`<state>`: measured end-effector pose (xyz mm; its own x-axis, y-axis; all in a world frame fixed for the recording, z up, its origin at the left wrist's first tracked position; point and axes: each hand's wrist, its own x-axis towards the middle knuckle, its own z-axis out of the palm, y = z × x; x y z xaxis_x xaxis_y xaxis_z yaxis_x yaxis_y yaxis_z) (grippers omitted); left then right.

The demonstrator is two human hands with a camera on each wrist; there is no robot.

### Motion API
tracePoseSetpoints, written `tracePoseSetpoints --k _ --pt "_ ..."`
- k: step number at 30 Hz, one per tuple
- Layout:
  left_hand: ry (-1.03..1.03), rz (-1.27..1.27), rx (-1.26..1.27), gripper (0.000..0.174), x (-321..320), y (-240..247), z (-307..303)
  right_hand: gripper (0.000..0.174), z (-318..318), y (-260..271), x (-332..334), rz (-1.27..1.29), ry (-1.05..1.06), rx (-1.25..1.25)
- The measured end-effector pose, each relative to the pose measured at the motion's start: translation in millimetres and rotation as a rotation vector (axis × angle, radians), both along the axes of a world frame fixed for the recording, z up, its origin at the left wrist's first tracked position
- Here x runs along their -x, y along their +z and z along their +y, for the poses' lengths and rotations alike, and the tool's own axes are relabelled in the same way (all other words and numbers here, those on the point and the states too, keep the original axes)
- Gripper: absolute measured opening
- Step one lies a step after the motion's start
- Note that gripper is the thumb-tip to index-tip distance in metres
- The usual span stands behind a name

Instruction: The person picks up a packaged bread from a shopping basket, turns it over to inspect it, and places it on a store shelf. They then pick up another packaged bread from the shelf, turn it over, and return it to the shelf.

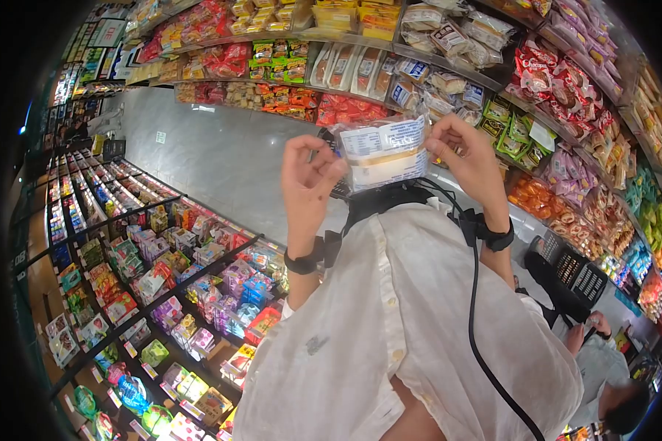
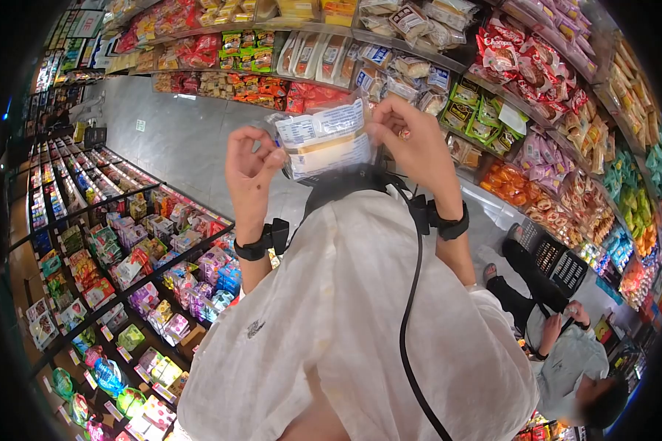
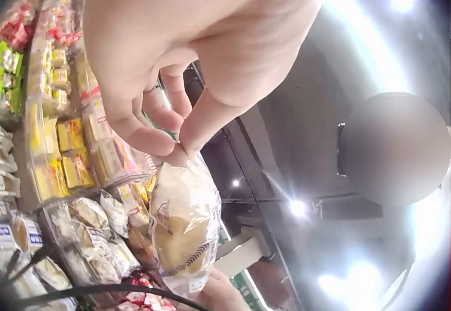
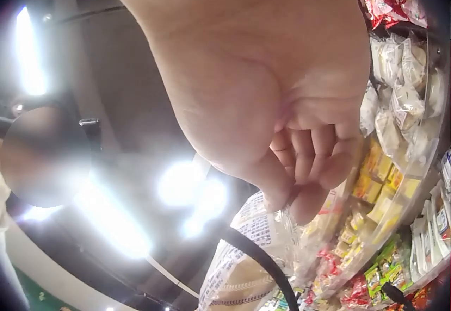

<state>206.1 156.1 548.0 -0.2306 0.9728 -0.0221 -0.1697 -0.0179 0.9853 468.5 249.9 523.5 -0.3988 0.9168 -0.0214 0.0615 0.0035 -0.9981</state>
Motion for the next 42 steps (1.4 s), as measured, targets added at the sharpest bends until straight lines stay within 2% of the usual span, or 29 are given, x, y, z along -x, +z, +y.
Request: tracePoseSetpoints --k 5,20,32,42 --pt "-0.032 -0.101 0.008 0.037 1 3 0 0.007 1 4 -1 0.007 0.013 0.012" --pt "-0.108 -0.003 -0.008 0.018 3 -9 0 0.009 -3 3 0 -0.038 -0.014 0.003" --pt "-0.131 0.044 0.081 0.034 0 -6 8 0.018 -8 8 -2 -0.053 -0.077 -0.018" --pt "-0.176 0.101 0.017 0.029 8 -11 13 0.022 -12 4 1 -0.084 -0.098 -0.022"
